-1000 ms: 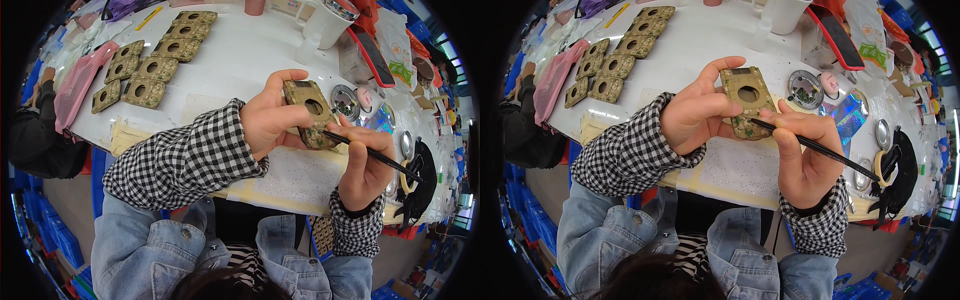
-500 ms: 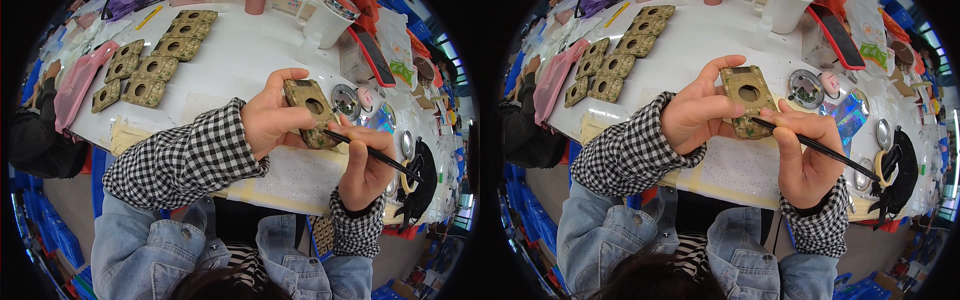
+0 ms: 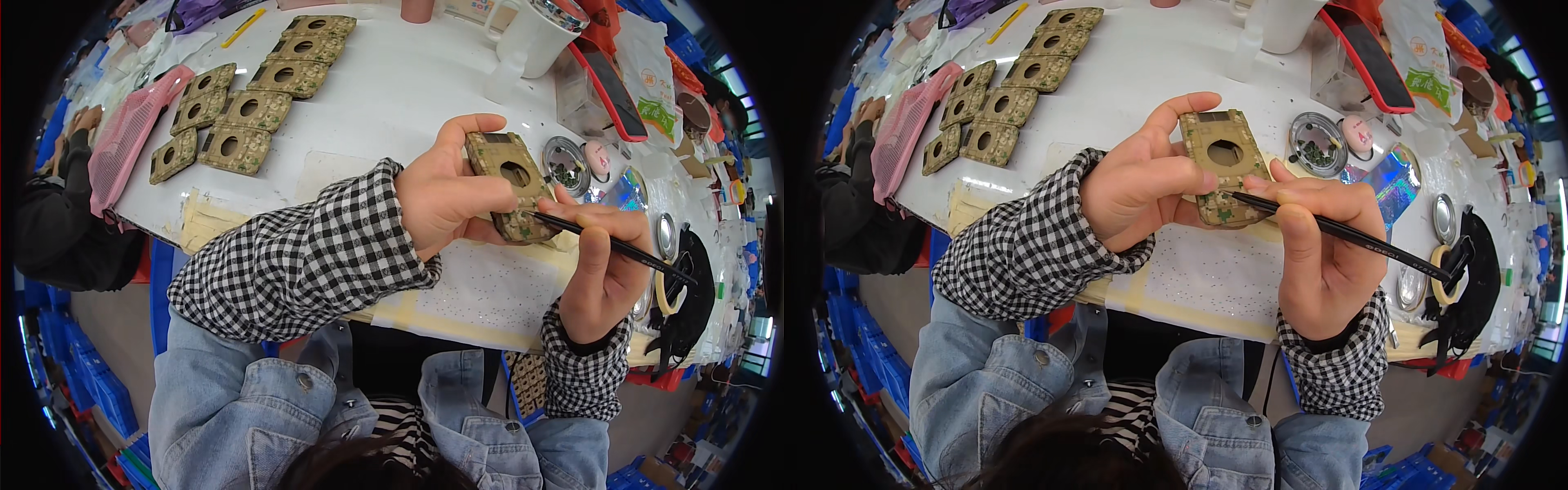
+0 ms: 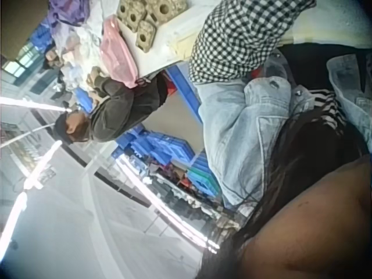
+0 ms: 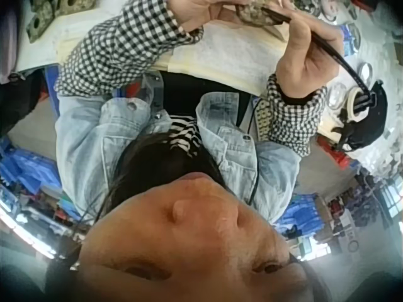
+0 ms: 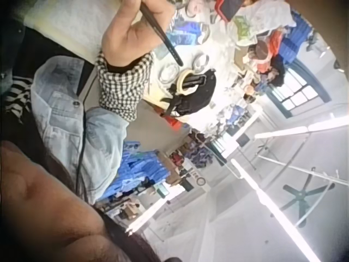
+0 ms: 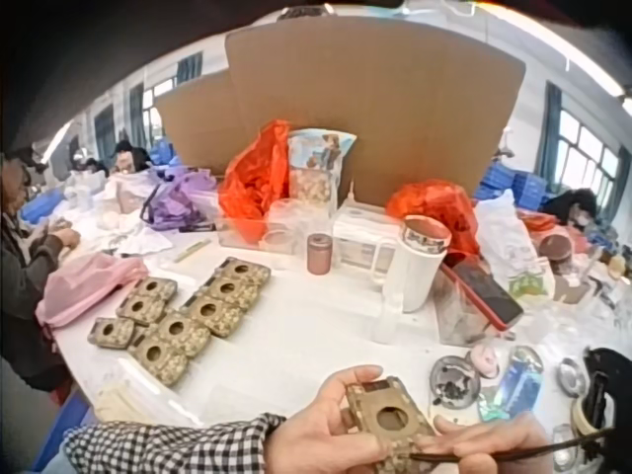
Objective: Painting and detailing a toy tank model with a brush and marker at a workbench.
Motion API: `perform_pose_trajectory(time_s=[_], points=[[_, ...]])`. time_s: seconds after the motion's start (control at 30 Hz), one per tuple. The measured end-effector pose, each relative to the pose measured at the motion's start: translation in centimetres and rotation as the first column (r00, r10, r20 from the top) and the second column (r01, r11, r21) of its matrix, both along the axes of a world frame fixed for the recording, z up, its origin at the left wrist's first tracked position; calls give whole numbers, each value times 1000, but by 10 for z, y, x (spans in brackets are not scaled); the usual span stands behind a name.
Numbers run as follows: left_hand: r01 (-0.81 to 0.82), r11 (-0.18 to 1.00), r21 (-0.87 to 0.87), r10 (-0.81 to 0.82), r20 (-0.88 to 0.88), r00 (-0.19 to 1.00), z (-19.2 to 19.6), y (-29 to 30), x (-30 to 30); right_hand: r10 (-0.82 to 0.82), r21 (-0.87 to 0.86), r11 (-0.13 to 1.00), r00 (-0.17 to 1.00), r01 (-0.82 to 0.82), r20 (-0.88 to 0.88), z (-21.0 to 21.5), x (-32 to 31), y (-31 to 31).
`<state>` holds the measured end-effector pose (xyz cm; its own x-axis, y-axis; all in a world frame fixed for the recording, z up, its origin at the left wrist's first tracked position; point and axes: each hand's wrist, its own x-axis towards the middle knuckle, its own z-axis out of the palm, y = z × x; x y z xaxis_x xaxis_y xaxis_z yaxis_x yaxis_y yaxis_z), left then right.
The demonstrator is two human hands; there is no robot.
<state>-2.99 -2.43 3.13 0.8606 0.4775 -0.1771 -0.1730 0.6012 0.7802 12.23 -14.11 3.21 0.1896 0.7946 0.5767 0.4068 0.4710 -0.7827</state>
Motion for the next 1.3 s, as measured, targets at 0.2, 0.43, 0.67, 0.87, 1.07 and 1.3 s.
perform_pose_trajectory(time_s=[0.2,0.43,0.67,0.87,1.07,1.3], points=[[13,998,-60,-9,61,998,-4,4,1,4,17,1000,1000,-4,-27,-1,-1,1],[10,997,-70,-6,56,998,-6,6,1,-10,11,1000,1000,10,-10,-2,-2,1],[7,997,-71,-3,61,998,-4,5,1,-63,7,998,990,62,128,-1,-2,2],[12,998,-59,-9,61,998,-4,5,0,-34,4,999,998,34,56,-2,0,1],[-27,996,-89,37,117,992,-5,10,5,-68,186,980,997,75,-43,3,7,0],[-13,1000,-1,13,172,985,-10,17,9,-378,135,925,904,356,200,20,19,-18]])
